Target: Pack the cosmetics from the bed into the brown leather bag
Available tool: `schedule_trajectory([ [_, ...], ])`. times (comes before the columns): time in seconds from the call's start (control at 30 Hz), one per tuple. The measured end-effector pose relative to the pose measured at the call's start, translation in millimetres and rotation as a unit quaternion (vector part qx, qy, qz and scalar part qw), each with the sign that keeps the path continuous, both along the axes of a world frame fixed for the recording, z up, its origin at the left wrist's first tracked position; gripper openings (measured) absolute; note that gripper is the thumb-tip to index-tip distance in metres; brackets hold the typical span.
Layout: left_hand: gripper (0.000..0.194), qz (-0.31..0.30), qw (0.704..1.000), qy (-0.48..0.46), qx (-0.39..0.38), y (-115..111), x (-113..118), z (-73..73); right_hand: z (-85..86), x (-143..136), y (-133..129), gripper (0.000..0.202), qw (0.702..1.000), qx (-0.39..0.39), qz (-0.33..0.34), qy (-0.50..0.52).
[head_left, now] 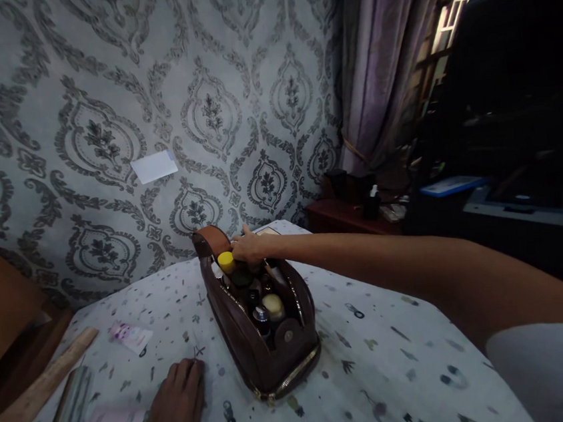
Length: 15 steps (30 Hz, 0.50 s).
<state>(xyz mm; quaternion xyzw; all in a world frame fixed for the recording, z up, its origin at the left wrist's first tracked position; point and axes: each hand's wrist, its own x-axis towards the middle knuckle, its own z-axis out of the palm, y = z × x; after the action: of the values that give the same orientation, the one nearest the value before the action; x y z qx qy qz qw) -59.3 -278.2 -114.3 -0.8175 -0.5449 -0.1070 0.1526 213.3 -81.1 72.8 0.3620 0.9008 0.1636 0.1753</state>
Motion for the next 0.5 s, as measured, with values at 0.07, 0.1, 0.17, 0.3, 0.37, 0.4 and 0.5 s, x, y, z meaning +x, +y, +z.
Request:
schedule_trajectory([
  [0.07, 0.037, -0.005, 1.0, 0.0, 0.007, -0.6, 1.3, 0.1, 1.3, 1.2, -3.3, 0.03, 1.0, 0.002, 0.003, 0.005],
  [0.1, 0.036, -0.007, 1.0, 0.0, 0.011, -0.8, 2.0, 0.2, 1.8, 1.4, -4.5, 0.029, 1.0, 0.003, 0.003, 0.007],
  [0.17, 0.036, -0.006, 1.0, 0.001, 0.019, -1.0, 2.9, 0.4, 2.1, 0.9, -5.2, 0.028, 1.0, 0.004, 0.002, 0.01],
  [0.3, 0.034, -0.009, 1.0, 0.002, 0.02, -0.7, 2.6, 0.3, -0.6, -1.5, -1.0, 0.029, 1.0, 0.011, -0.005, 0.021],
  [0.37, 0.034, -0.005, 1.0, 0.001, 0.014, -0.5, 1.9, 0.0, -3.3, -2.0, 2.1, 0.03, 0.999, 0.02, -0.008, 0.033],
  [0.4, 0.034, -0.004, 1.0, 0.001, 0.011, -0.4, 1.5, -0.3, -4.6, -2.0, 3.5, 0.031, 0.999, 0.024, -0.009, 0.041],
  [0.5, 0.036, -0.006, 1.0, 0.0, 0.011, -0.3, 0.7, -1.0, -7.3, -2.0, 6.6, 0.03, 0.997, 0.037, -0.023, 0.064],
])
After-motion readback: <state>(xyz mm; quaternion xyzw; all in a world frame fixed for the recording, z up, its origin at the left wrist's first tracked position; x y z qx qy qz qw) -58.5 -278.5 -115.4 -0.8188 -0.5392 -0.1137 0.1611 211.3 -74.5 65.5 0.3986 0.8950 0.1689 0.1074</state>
